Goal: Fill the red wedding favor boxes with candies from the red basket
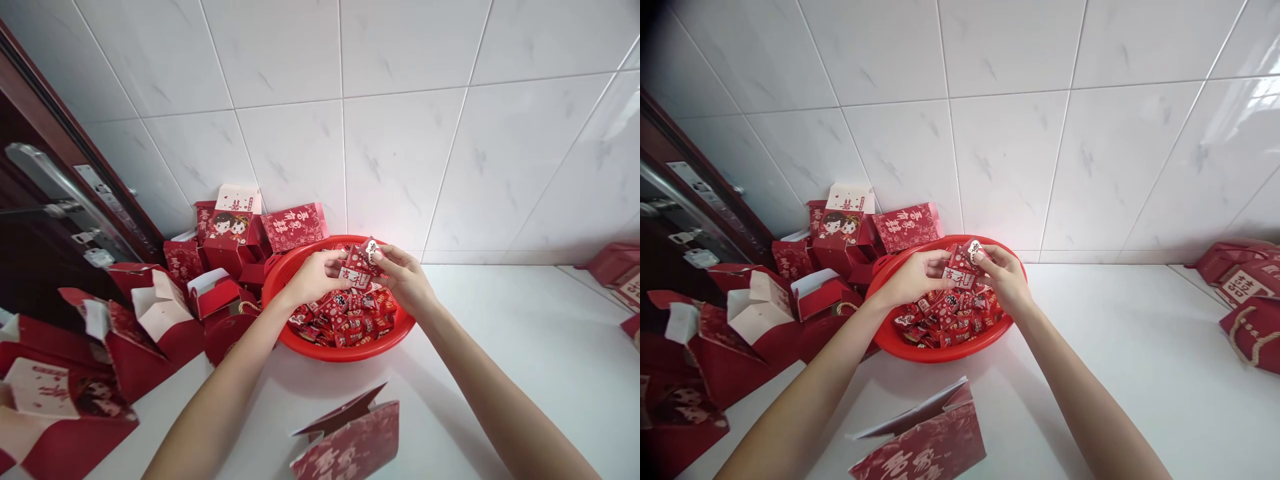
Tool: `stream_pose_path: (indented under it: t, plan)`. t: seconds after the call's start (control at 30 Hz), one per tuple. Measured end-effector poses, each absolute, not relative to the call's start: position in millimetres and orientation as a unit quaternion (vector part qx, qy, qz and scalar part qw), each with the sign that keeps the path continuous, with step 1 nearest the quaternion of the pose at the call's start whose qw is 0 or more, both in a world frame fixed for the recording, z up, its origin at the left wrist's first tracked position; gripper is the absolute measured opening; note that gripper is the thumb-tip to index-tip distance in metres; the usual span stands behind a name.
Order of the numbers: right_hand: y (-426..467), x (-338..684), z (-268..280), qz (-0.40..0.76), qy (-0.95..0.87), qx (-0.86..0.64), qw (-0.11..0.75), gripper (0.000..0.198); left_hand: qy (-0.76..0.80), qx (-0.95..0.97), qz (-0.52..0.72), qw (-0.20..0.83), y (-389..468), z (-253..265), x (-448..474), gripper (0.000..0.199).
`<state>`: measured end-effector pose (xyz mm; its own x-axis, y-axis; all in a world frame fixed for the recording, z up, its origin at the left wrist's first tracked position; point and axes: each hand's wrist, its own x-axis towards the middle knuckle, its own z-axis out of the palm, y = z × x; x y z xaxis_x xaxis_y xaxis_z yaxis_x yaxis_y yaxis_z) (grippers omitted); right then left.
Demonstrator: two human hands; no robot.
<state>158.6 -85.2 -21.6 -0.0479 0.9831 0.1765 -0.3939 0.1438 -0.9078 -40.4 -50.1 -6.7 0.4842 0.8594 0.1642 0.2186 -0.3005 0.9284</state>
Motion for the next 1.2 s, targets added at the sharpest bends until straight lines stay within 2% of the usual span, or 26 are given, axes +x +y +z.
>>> stream_pose_path:
  t: [0.2, 0.37, 0.57, 0.97, 1.2]
  plan:
    - [-86, 157, -22, 0.57, -0.465, -0.319, 0.598, 0.035, 0.361, 0.68, 0.344, 0.538, -56, -8, -51, 0.069]
    - [-84, 158, -24, 0.553, -0.478, -0.309, 0.609, 0.034, 0.334, 0.678, 0.328, 0.567, -58, -9, -54, 0.072]
    - [-82, 159, -27, 0.539, -0.494, -0.31, 0.608, 0.033, 0.39, 0.668, 0.351, 0.528, -59, -9, -53, 0.065]
    - [-86, 159, -20, 0.552, -0.465, -0.308, 0.62, 0.034, 0.387, 0.67, 0.378, 0.508, -55, -11, -54, 0.053]
    - [-85, 160, -20, 0.57, -0.459, -0.316, 0.604, 0.036, 0.381, 0.669, 0.395, 0.501, -56, -10, -55, 0.061]
